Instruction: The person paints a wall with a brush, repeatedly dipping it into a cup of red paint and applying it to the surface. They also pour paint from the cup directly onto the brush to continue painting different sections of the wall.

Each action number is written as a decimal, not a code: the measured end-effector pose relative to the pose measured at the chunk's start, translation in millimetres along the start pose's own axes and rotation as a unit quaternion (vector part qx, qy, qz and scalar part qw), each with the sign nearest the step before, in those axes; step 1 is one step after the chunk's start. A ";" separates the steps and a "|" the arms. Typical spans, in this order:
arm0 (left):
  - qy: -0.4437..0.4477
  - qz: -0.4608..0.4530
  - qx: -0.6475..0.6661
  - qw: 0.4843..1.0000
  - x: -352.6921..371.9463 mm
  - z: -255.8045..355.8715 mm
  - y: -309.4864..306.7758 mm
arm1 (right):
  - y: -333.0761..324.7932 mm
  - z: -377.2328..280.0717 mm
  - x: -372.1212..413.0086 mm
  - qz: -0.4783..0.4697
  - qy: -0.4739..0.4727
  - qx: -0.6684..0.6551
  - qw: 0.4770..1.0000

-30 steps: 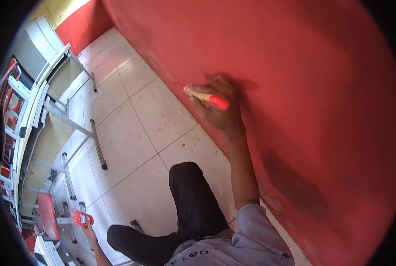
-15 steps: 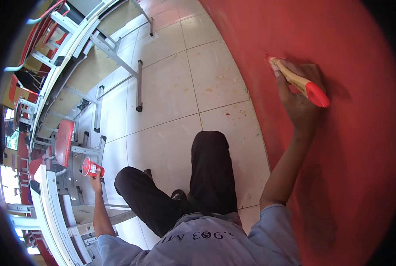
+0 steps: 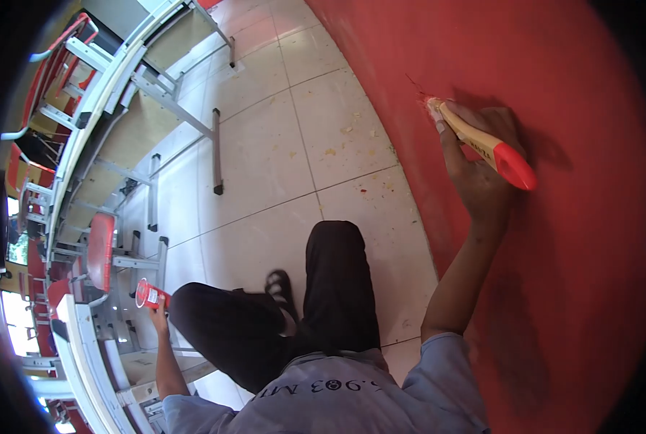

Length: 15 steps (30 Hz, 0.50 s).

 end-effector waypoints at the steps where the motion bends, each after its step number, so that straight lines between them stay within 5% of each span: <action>1: 0.036 -0.004 0.021 0.999 -1.0 -4.1 4.5 | 0.7 0.7 0.1 -0.008 -0.003 0.009 1.000; 4: 0.097 0.010 0.018 0.995 0.5 -20.9 24.0 | 3.4 4.7 2.6 -0.035 0.006 0.029 0.999; 8: -0.037 -0.073 0.065 0.994 14.7 -16.2 94.7 | 9.3 9.3 4.2 -0.063 0.012 0.030 0.997; 9: 0.035 -0.103 0.111 0.988 2.6 -14.2 123.9 | 10.1 9.7 3.3 -0.052 -0.005 0.048 0.997; 11: -0.034 -0.144 0.177 0.973 -29.3 -38.0 200.8 | 11.7 16.5 5.6 -0.071 0.020 0.087 0.993; 14: 0.122 -0.246 0.125 0.953 -47.8 51.0 313.0 | 0.4 30.7 14.1 -0.071 0.057 0.131 0.987; 15: 0.088 -0.264 0.145 0.950 -42.2 86.0 345.7 | -4.4 34.9 16.3 -0.069 0.068 0.141 0.985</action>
Point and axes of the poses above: each hand's wrist, its own x-axis away from the middle knuckle, its own y-axis out of the palm, z = x × y, the point moved 9 cm from there along -x, towards the middle knuckle, and after that the axes turned 3 degrees about z, right-handed, at the moved point
